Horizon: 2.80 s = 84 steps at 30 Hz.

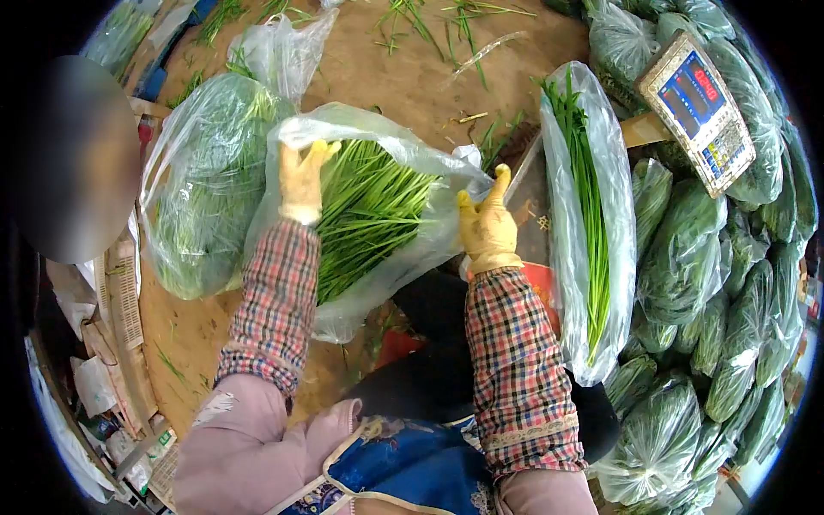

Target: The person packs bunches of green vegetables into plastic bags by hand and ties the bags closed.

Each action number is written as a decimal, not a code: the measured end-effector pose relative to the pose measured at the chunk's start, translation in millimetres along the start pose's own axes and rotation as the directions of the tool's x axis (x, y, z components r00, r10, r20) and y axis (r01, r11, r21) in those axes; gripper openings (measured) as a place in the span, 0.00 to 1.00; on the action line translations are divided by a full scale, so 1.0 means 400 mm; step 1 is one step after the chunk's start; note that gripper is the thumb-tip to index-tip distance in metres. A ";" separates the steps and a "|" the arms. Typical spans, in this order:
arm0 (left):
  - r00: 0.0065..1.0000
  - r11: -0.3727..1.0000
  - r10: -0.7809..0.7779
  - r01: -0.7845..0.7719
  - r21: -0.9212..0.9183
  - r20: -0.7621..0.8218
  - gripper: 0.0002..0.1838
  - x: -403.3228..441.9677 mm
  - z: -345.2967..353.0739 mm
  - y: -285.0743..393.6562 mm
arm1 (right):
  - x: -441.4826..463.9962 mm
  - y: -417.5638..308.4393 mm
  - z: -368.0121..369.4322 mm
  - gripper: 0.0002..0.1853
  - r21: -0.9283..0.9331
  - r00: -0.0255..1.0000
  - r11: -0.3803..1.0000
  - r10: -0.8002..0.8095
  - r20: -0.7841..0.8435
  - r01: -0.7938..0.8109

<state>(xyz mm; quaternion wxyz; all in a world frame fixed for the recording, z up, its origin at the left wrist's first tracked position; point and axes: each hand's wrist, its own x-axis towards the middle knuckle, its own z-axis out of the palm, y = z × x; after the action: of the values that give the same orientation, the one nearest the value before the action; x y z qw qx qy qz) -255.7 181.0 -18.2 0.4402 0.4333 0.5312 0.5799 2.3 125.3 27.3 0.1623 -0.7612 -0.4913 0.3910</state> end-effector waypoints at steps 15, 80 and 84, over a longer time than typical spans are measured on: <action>0.654 0.355 -0.617 -0.263 0.897 0.437 0.43 -0.163 -0.018 -0.044 | 0.037 0.019 0.081 0.38 -0.540 0.721 0.751 0.124 0.681 0.380; 0.981 0.978 -0.190 0.186 -0.096 -0.027 0.30 -0.382 -0.436 0.099 | -0.173 -0.095 -0.065 0.12 0.638 0.941 0.694 -0.290 -0.176 0.333; 0.986 0.956 -0.146 0.161 -0.245 0.078 0.30 -0.401 -0.404 0.116 | -0.285 -0.212 0.024 0.17 0.621 0.783 0.683 -0.598 0.173 0.384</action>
<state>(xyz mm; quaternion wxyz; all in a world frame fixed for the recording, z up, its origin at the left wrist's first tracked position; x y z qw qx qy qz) -377.0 -14.9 12.8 0.5504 0.3485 0.4728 0.5933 -81.9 63.6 124.5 0.3825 -0.4306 -0.5663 0.5896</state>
